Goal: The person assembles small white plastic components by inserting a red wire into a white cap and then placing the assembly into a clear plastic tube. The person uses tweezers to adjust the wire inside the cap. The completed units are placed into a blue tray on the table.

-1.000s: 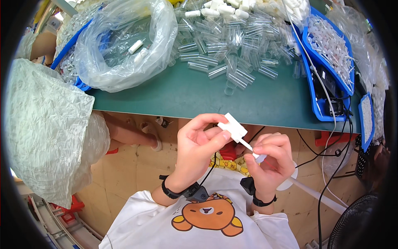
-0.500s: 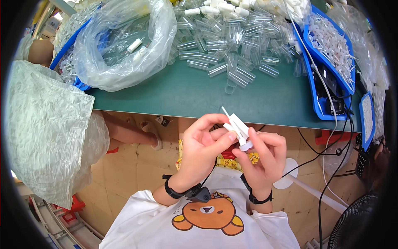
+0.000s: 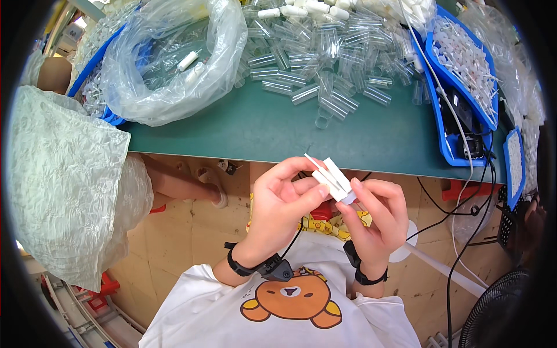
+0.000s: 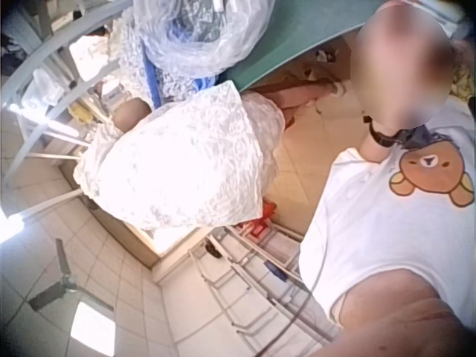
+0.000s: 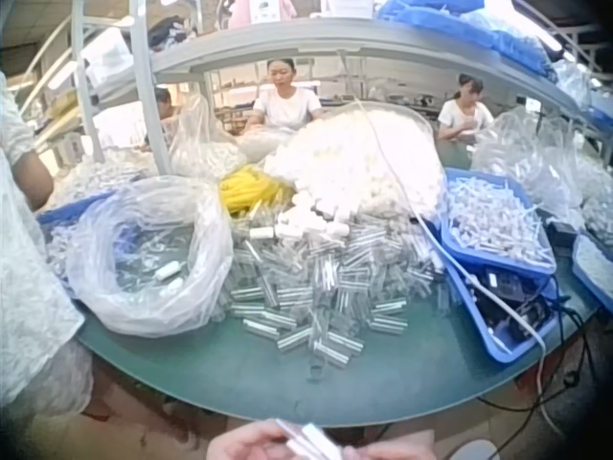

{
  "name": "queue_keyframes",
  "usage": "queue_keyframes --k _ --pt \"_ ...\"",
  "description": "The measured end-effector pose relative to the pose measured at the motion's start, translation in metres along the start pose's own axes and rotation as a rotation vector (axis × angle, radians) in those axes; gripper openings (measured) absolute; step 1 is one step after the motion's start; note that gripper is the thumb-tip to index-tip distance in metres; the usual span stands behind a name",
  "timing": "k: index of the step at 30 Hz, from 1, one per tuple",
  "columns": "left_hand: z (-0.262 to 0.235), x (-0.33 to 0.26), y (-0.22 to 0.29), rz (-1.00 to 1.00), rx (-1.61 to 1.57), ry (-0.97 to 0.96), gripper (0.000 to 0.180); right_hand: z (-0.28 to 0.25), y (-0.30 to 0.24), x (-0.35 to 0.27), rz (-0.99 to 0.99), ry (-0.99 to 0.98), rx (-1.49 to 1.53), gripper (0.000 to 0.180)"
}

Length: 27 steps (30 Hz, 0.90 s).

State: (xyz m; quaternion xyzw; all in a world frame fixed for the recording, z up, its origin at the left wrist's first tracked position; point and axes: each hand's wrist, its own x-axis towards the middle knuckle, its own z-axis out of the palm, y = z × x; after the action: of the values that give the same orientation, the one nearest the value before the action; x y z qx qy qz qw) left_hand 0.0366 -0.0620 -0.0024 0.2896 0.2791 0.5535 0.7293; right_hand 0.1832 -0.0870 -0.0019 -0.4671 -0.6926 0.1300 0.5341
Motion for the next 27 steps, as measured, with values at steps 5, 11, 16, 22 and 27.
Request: queue_keyframes --k 5,11,16,22,27 --pt "0.005 0.002 0.002 -0.021 -0.023 0.017 0.044 0.001 -0.003 -0.001 0.055 -0.005 0.018 0.039" --pt "-0.002 0.002 0.002 -0.03 0.076 -0.118 0.05 -0.003 -0.004 -0.002 0.102 -0.015 0.107 0.042" --pt "-0.004 0.0 0.004 -0.042 0.047 -0.157 0.034 -0.008 -0.007 0.001 0.181 -0.089 0.223 0.047" --pt "-0.003 -0.001 0.001 -0.084 -0.013 -0.12 0.029 -0.004 -0.007 0.007 0.333 -0.083 0.516 0.05" --pt "0.001 -0.005 0.003 -0.11 -0.019 -0.096 0.026 0.002 0.004 0.0 0.289 -0.065 0.565 0.045"
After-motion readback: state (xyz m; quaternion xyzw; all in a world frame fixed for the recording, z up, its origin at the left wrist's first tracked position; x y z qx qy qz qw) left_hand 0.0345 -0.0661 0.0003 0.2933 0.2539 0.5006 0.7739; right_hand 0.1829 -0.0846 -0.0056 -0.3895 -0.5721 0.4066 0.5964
